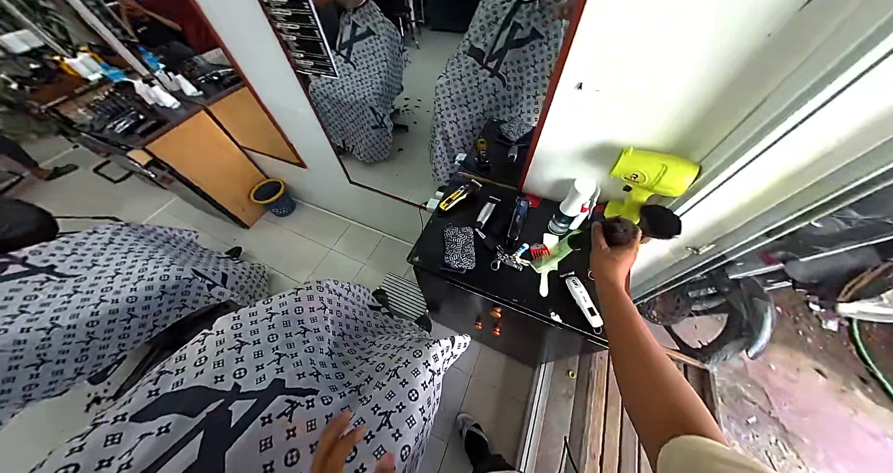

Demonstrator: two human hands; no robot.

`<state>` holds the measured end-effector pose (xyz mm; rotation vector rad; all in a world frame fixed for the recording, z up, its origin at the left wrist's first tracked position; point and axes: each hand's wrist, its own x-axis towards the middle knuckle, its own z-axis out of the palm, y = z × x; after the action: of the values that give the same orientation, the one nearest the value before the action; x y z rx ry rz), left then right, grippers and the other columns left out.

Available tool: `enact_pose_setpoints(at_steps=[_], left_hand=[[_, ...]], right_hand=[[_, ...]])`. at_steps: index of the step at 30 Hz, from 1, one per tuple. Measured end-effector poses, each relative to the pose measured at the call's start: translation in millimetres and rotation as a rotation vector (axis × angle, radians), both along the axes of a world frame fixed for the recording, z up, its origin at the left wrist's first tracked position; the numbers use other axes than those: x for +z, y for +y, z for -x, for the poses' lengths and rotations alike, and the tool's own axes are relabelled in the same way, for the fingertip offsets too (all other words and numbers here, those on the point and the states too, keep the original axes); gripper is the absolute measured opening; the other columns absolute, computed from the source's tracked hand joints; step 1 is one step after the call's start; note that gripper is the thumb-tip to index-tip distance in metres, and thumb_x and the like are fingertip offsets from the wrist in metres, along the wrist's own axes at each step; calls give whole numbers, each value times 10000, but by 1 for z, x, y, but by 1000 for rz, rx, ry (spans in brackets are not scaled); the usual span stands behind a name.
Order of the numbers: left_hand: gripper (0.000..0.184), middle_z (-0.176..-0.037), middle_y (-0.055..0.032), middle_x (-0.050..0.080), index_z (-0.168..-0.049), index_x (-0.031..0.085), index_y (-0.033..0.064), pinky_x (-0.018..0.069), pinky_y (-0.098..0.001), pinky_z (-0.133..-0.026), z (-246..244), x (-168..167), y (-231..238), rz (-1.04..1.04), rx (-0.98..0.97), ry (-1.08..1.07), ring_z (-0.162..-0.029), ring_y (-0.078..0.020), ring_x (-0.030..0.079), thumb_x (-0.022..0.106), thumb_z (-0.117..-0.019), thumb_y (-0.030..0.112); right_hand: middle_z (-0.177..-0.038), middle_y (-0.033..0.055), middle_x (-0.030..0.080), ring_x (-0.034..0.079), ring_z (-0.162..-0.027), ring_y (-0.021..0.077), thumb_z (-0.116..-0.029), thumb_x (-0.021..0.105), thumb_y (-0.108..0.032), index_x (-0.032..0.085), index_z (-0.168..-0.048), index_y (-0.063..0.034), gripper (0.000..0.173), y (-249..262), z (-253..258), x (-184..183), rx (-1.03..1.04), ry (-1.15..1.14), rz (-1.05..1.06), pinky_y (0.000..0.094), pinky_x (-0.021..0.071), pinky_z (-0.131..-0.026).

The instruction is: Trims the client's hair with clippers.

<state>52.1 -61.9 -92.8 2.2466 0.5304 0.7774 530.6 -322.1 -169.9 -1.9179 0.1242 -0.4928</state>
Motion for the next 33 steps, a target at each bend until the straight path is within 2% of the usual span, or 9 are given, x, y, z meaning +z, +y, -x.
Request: enact_pose_setpoints(at_steps=[4, 9, 12, 15, 19, 21, 24, 29, 33], left_hand=[[634, -1448, -245, 544, -1431, 475, -99, 472, -435, -1110, -9, -19, -33, 455, -151, -7, -1364, -254, 530, 647, -986, 319], [1015, -1518, -201, 495, -1619, 103, -20, 549, -387, -1020, 14, -35, -44, 831, -150, -130, -1312, -220, 586, 689, -922, 427], [533, -1201, -93, 685, -1453, 390, -34, 608, -341, -906, 75, -25, -35, 975, 31, -433, -1032, -145, 704, 567, -1046, 261], [420, -1086, -15, 745, -1280, 555, 151, 626, -333, -795, 158, 12, -20, 1422, 150, -568, -956, -142, 734, 295, -1117, 437], [626, -1216, -91, 741, -1168, 706, 126, 623, -370, -864, 255, 29, -15, 1857, -95, -883, -1108, -216, 726, 296, -1068, 588], [600, -1165, -86, 748, -1200, 713, 136, 631, -379, -815, 287, 36, -18, 1911, -187, -918, -1036, -210, 739, 362, -1047, 598], [574, -978, -31, 758, -1160, 699, 188, 624, -333, -712, 325, 51, -12, 1681, -90, -848, -845, -138, 734, 278, -1072, 567], [617, -1550, 38, 495, -1586, 332, 153, 407, -422, -1156, 415, 93, 61, 545, 147, -665, -1422, -131, 463, 423, -1072, 481], [468, -1483, -129, 537, -1364, 514, -43, 427, -372, -1148, 458, 181, 134, -274, 265, -513, -1387, -167, 498, 592, -1025, 270]], right_hand=[[-1112, 157, 704, 695, -986, 173, -1006, 616, -302, 585, -1305, 59, 470, 51, 118, 51, 612, -5, 29, 392, 585, -901], [-1172, 145, 718, 715, -1028, 244, -1037, 562, -420, 520, -1456, -34, 570, 133, 325, 72, 1298, 277, 232, 490, 573, -943], [-1284, 144, 682, 713, -1041, 180, -1114, 378, -260, 448, -1490, 38, 484, 144, 419, 78, 1611, 62, 55, 386, 603, -884], [-1471, 178, 536, 602, -1281, 227, -1028, 469, -12, 571, -1401, -30, 387, 148, 487, 81, 1770, -307, 49, 369, 555, -1018], [-1527, 209, 482, 532, -1342, 357, -872, 802, -254, 603, -1430, -247, 593, 162, 576, 111, 1820, -702, 241, 471, 469, -1097], [-1459, 198, 550, 587, -1261, 345, -852, 795, -459, 589, -1430, -241, 651, 180, 609, 128, 1788, -878, 258, 469, 499, -1034], [-1324, 183, 656, 638, -1198, 344, -868, 752, -436, 675, -1311, -124, 547, 210, 649, 145, 1841, -911, 154, 502, 533, -1003], [-1300, 110, 674, 657, -1181, 184, -900, 763, -345, 699, -1287, -84, 471, 243, 659, 180, 1849, -784, 217, 374, 573, -974], [-1343, 155, 645, 652, -1198, 272, -811, 803, -212, 704, -1291, -112, 500, 267, 686, 193, 1951, -997, 283, 429, 569, -977]])
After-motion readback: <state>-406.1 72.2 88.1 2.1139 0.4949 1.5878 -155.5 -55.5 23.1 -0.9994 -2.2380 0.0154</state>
